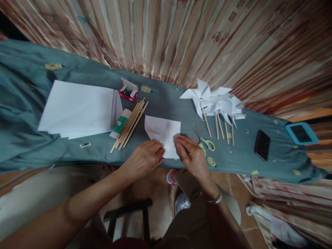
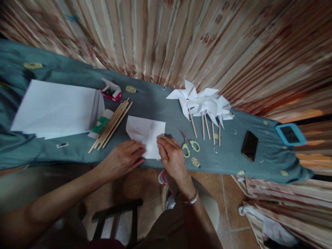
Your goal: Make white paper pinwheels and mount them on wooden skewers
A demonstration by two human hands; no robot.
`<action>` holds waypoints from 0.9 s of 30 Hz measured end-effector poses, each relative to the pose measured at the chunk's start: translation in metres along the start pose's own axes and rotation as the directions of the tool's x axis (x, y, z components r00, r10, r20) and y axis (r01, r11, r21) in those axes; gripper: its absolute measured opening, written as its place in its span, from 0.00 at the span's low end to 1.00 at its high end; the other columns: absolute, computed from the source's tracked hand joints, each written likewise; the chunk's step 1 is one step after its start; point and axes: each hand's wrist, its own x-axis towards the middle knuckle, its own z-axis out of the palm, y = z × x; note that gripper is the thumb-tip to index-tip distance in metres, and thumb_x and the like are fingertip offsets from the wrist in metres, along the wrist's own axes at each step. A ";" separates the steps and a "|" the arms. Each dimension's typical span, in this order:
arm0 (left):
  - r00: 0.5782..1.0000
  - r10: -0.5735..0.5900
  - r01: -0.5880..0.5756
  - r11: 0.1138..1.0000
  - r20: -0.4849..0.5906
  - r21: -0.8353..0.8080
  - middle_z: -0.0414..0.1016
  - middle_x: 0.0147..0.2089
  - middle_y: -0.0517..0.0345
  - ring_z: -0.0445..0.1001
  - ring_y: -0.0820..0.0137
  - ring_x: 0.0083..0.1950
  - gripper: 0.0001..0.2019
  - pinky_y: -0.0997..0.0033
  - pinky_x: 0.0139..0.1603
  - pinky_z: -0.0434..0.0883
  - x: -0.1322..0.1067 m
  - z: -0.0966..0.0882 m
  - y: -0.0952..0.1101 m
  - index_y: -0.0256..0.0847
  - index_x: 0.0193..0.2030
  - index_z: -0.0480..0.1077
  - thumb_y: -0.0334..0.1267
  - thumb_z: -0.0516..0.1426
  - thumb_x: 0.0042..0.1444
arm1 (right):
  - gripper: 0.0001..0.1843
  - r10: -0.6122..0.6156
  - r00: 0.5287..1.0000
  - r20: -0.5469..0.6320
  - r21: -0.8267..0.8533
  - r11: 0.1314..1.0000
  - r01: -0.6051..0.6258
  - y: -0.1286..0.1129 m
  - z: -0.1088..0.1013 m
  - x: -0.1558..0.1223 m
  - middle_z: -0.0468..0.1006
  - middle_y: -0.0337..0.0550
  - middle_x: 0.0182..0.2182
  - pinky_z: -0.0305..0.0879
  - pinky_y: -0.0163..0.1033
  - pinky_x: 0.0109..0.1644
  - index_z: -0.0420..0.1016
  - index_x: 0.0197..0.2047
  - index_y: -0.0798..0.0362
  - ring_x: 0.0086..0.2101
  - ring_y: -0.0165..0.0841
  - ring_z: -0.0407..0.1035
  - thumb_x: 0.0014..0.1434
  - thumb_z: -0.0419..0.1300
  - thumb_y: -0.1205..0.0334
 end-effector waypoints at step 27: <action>1.000 0.025 -0.024 0.999 0.000 0.039 0.76 0.36 0.53 0.72 0.64 0.37 0.03 0.66 0.35 0.72 -0.009 -0.005 0.005 0.35 0.34 0.70 0.27 0.57 0.59 | 0.05 0.157 0.925 0.346 0.609 0.712 -0.348 0.011 -0.009 0.010 0.81 0.43 0.47 0.66 0.47 0.59 0.83 0.36 0.45 0.51 0.37 0.72 0.54 0.69 0.57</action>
